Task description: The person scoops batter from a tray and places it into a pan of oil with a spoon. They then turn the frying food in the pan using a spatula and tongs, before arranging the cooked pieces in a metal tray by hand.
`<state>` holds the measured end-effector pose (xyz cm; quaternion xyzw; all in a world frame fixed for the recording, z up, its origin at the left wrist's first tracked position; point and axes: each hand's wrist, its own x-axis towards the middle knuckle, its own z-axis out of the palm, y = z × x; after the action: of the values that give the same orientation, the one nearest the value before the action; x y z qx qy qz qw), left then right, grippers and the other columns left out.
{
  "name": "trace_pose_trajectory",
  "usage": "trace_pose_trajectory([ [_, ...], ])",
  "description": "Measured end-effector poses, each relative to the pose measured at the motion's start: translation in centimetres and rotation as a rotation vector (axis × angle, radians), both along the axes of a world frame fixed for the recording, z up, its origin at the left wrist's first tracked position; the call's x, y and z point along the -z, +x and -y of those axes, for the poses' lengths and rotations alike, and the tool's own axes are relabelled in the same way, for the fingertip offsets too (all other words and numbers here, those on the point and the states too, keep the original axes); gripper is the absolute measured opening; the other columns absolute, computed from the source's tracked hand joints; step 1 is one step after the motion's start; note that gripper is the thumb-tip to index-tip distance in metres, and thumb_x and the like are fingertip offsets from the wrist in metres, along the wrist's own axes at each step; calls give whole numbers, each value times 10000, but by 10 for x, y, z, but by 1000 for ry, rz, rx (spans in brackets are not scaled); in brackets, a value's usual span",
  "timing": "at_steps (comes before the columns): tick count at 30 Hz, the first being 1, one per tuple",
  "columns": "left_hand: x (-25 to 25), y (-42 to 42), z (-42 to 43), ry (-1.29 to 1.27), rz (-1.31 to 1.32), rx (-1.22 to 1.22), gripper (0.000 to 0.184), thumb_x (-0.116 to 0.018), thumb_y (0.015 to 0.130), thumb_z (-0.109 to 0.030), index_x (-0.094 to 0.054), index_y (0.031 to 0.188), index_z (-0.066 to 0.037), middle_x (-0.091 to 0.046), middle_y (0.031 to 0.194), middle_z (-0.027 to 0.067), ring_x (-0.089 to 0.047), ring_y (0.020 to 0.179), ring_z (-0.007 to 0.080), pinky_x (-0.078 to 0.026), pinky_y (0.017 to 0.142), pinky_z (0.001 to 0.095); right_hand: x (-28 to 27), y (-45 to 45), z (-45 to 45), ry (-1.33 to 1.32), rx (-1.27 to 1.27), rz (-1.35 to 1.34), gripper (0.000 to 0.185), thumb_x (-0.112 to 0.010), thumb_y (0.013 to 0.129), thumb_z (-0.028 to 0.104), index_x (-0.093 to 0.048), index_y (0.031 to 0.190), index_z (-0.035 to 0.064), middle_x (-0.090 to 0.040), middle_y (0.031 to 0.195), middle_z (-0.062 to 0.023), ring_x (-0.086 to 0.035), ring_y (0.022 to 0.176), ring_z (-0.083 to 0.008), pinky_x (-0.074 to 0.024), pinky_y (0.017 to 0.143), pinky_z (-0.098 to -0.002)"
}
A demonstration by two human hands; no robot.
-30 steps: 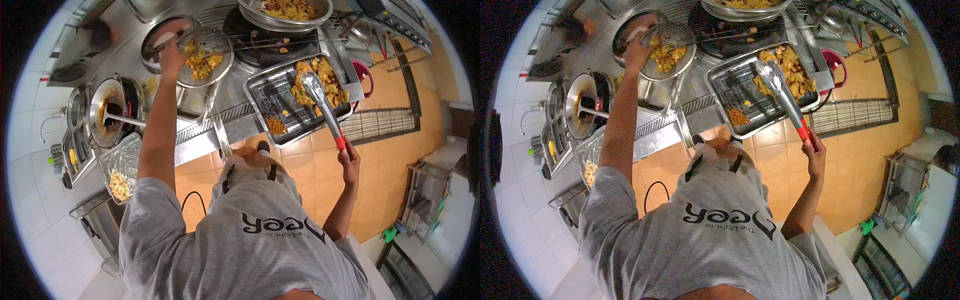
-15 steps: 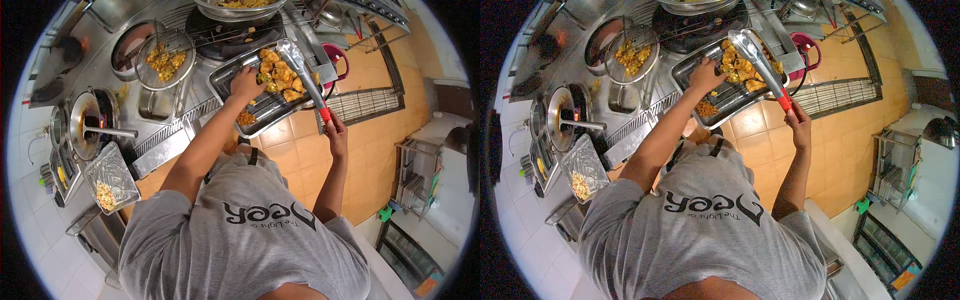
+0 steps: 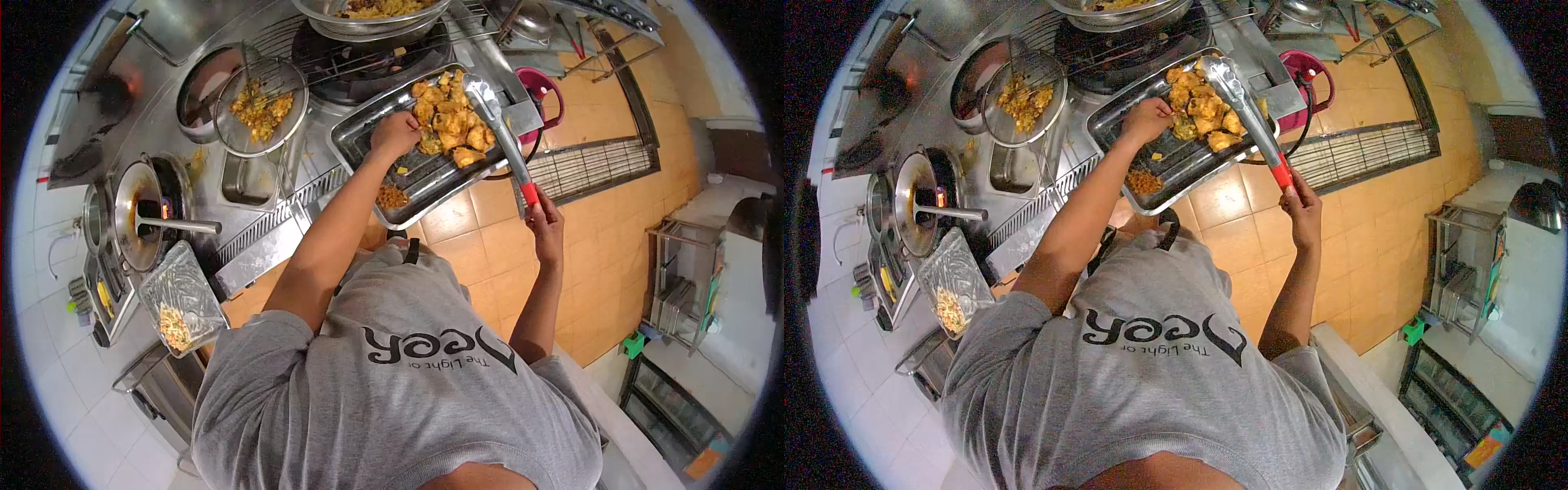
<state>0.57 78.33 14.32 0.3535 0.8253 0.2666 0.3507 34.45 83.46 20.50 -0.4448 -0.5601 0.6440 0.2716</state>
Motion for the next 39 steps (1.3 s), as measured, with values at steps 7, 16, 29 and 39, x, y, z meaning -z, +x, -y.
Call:
trace_pose_trajectory([
  [7,-38,4,27,340,-209,34,209,-674,679,-195,-618,841,-76,-645,808,78,-623,764,253,-488,687,339,5,-19,-13,11,-59,-26,453,-581,853,246,-486,1227,10,-518,770,4,-447,641,-62,-382,570,-206],
  [16,-115,-85,122,620,-541,-189,230,-657,698,-107,-613,914,-42,-642,850,90,-633,753,205,-498,691,301,5,-54,-11,30,-154,11,458,-576,856,237,-472,1244,16,-519,771,8,-447,658,-56,-378,578,-198],
  [29,-43,-281,218,45,-534,-343,350,-657,668,-224,-607,957,-31,-635,788,111,-622,799,253,-461,731,337,6,-53,23,10,-150,4,465,-589,851,261,-488,1231,15,-549,898,-14,-468,654,-67,-397,591,-211],
  [39,-78,-240,218,239,-694,-232,332,-653,727,-217,-605,990,-20,-623,897,177,-605,783,292,-460,704,359,-17,-40,32,230,-132,230,438,-629,823,164,-500,1199,-19,-592,990,-64,-548,829,-115,-444,704,-224],
])
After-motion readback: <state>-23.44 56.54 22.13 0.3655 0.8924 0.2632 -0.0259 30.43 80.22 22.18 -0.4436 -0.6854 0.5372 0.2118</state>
